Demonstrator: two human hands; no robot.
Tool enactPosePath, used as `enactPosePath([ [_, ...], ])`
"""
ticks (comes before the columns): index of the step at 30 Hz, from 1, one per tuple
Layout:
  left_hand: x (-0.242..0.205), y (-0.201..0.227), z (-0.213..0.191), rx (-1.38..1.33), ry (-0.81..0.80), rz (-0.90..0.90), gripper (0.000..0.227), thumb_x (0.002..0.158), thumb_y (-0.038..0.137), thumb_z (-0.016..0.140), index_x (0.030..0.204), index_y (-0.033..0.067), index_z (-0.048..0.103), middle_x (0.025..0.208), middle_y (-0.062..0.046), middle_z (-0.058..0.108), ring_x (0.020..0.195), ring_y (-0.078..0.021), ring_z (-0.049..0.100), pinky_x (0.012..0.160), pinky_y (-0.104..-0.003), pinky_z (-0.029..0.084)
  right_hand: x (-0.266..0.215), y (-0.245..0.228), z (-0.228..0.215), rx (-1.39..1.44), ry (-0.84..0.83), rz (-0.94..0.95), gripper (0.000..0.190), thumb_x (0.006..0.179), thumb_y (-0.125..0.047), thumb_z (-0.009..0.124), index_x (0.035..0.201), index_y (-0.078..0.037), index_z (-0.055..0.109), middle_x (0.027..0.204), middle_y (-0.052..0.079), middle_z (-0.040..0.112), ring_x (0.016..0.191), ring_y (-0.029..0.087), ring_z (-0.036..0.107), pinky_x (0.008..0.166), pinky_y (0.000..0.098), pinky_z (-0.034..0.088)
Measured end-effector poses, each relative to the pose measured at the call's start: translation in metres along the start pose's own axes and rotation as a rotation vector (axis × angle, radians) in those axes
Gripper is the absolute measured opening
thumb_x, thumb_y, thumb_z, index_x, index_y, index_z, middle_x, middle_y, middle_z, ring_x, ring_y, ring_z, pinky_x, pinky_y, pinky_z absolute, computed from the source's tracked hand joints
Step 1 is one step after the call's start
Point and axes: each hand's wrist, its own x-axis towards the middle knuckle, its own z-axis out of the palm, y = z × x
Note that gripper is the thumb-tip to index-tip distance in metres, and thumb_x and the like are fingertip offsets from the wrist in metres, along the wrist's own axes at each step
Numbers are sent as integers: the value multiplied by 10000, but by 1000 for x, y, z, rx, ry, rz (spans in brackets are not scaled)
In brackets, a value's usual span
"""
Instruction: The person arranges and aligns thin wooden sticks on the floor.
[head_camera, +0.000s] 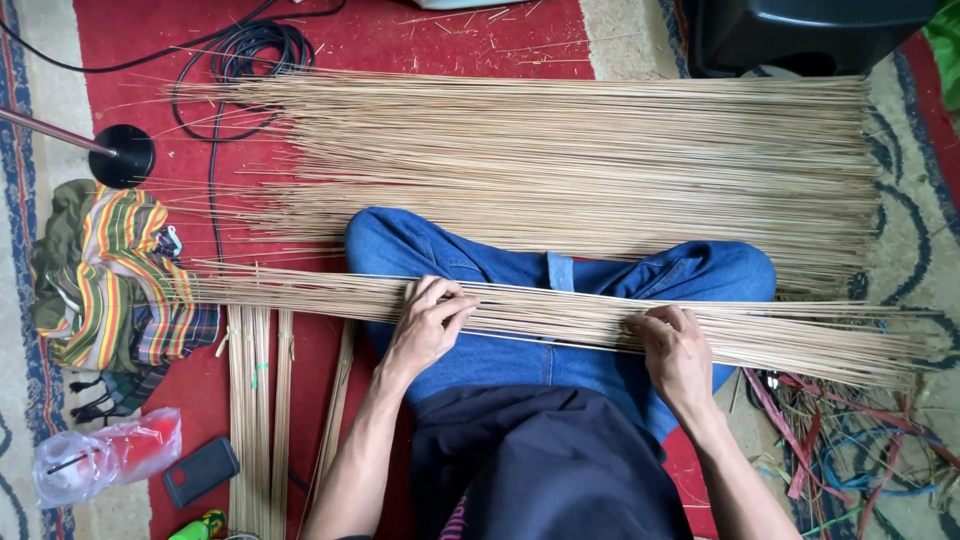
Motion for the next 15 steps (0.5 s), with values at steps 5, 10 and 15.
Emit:
enactPosePath([
  [5,0,-3,-1,4,4,-15,56,923,192,737,938,234,771,947,23,646,956,-202,611,860,-368,450,5,-7,-3,35,13,-24,127,959,-227,716,1028,-288,803,954,-38,682,939,204,663,816,337,598],
  [10,9,1,-2,18,-1,-25,57,916,292,758,960,257,771,948,41,639,979,-191,608,877,-384,442,12,-7,-4,69,10,-25,89,927,-258,755,1005,-247,797,960,-8,692,955,233,686,811,372,597],
  [15,39,-2,13,13,-133,39,176,919,344,743,1026,205,753,965,-20,637,1007,-237,607,900,-427,451,46,-10,-5,89,-12,-36,120,937,-299,756,1015,-211,782,932,35,685,930,268,695,802,397,598],
])
